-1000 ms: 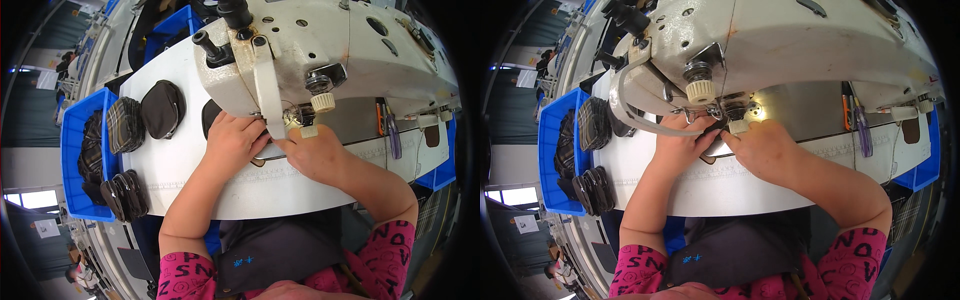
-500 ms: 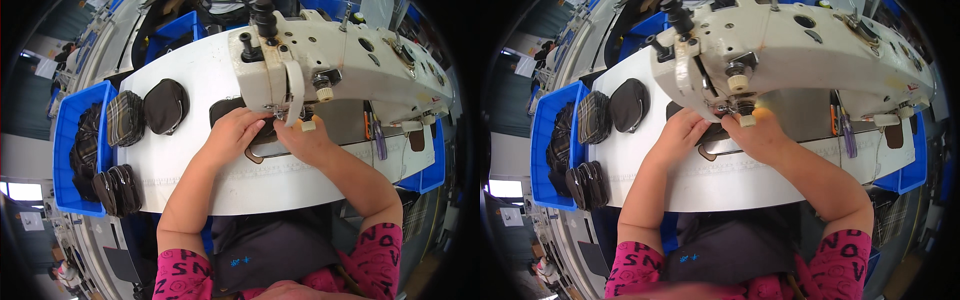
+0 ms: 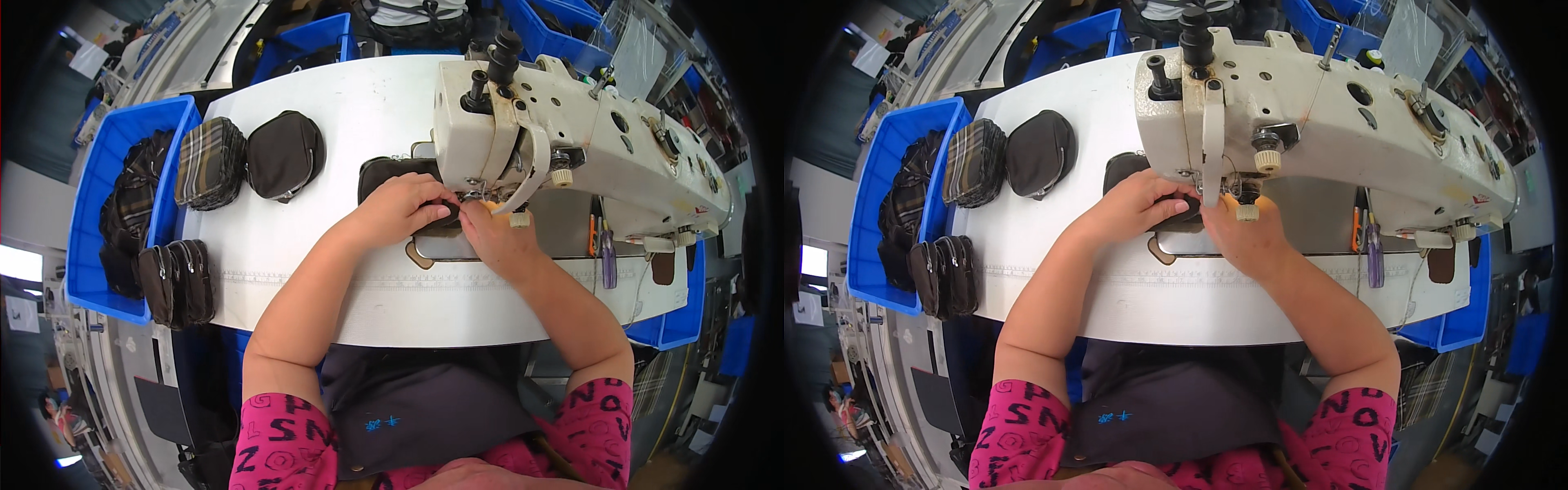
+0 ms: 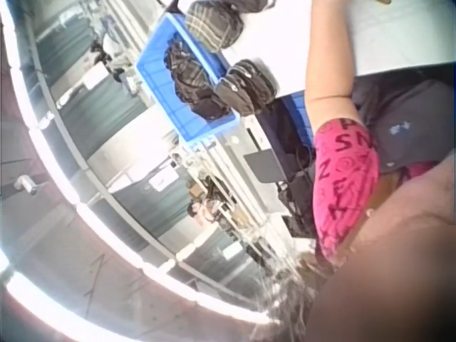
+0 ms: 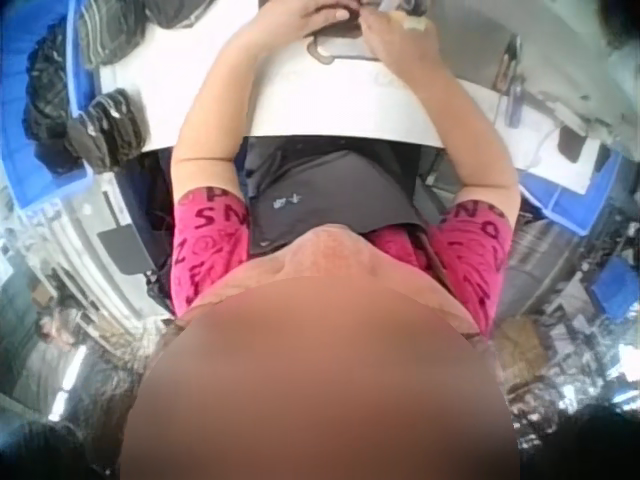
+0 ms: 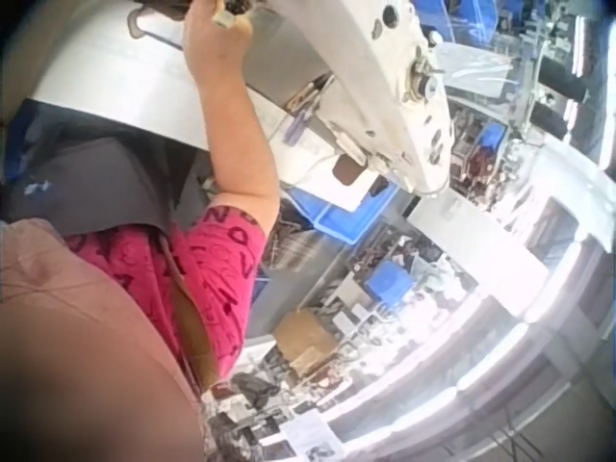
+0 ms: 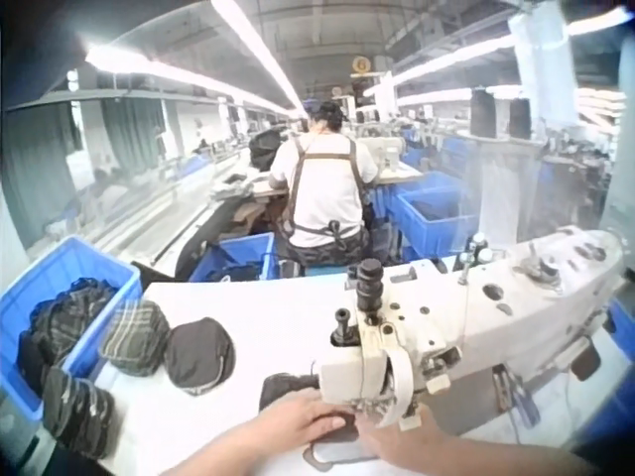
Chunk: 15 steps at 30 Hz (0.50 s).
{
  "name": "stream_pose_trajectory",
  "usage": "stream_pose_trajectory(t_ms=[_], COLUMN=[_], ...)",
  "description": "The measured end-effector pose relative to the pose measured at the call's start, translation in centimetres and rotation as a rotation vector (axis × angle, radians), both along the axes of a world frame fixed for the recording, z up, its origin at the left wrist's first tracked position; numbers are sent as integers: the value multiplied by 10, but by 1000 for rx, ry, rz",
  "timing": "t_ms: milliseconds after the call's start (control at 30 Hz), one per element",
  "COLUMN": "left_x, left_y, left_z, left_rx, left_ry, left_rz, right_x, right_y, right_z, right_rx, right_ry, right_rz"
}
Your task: Sewing the edges and components of small fabric pouches using an industrial sewing machine.
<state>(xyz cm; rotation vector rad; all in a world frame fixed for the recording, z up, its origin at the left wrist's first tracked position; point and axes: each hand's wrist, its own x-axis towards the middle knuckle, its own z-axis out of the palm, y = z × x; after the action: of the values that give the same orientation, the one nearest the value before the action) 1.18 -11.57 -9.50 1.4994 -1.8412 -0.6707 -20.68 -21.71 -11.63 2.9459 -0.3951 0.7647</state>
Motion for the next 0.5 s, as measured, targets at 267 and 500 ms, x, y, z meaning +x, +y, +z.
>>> stream_pose_trajectory(t_ms=[267, 500], left_x=[-3, -2], left_y=[-4, -4], left_z=[-8, -6], left_rx=[-51, -59], left_ry=[-17, -33], left_rz=[70, 37], right_x=[4, 1], right_y=[-3, -4], right_z=[0, -9], right_rx=[10, -7], right_ry=[-102, -44], right_rz=[44, 65])
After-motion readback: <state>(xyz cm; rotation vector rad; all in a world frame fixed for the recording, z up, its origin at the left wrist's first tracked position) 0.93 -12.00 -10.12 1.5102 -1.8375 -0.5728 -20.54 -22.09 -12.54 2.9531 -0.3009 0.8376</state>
